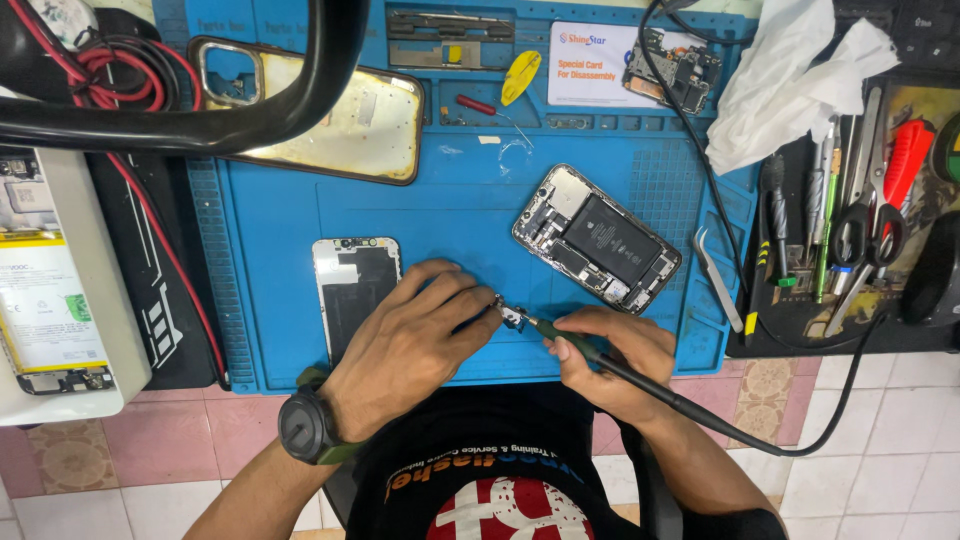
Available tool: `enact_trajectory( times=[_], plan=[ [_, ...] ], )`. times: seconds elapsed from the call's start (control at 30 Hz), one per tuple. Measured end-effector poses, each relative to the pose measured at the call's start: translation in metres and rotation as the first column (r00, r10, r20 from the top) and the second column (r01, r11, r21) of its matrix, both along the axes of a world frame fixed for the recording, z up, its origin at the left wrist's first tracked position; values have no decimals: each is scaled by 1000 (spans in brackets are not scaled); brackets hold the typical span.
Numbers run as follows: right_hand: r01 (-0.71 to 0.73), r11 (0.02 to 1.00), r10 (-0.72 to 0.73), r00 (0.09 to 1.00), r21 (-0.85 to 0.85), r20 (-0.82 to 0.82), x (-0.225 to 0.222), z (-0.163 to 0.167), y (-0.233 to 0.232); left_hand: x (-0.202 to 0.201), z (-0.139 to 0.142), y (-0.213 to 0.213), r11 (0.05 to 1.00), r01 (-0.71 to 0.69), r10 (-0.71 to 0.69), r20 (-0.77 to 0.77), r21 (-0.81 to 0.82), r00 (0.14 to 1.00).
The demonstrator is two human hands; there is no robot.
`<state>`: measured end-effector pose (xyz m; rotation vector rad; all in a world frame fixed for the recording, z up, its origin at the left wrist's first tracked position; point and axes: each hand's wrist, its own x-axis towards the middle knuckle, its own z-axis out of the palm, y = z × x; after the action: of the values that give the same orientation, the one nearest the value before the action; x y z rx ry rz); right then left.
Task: The person solders a small phone component on a blue repair mat using a soldering iron, holding the part steady with one hand while applying the iron with the other. They periodically lift the component to check it, reposition it on the mat, and continue soldering, at one point reaching toward the side of the bench before resuming work.
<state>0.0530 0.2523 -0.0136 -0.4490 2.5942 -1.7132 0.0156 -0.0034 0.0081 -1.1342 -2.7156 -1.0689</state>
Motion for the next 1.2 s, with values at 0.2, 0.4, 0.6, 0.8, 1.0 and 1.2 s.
enact_trajectory(
  times=[0.2, 0.4, 0.6, 0.8, 1.0, 1.2],
  plan=[
    [-9, 1000, 9, 1000, -1, 9, -1, 2, -1, 0, -2, 1, 1000, 1, -1, 8, 0, 1000],
    [-19, 1000, 19, 1000, 3, 1, -1, 2, 0, 1, -2, 1, 1000, 3, -3, -3, -5, 1000],
    [-11, 1000, 11, 1000, 22, -10, -2, 1, 0, 1, -2, 0, 1000, 5, -5, -10, -5, 1000],
    [43, 999, -43, 999, -23, -2, 2, -3, 4, 1, -2, 2, 1000, 2, -2, -19, -24, 1000],
    [132, 984, -130, 991, -120, 26, 9, -8, 9, 0, 1, 1, 999, 1, -2, -23, -32, 1000],
    [133, 973, -134, 991, -187, 6, 11, -11, 7, 0, 1, 2, 999, -7, 6, -30, -34, 1000]
  ],
)
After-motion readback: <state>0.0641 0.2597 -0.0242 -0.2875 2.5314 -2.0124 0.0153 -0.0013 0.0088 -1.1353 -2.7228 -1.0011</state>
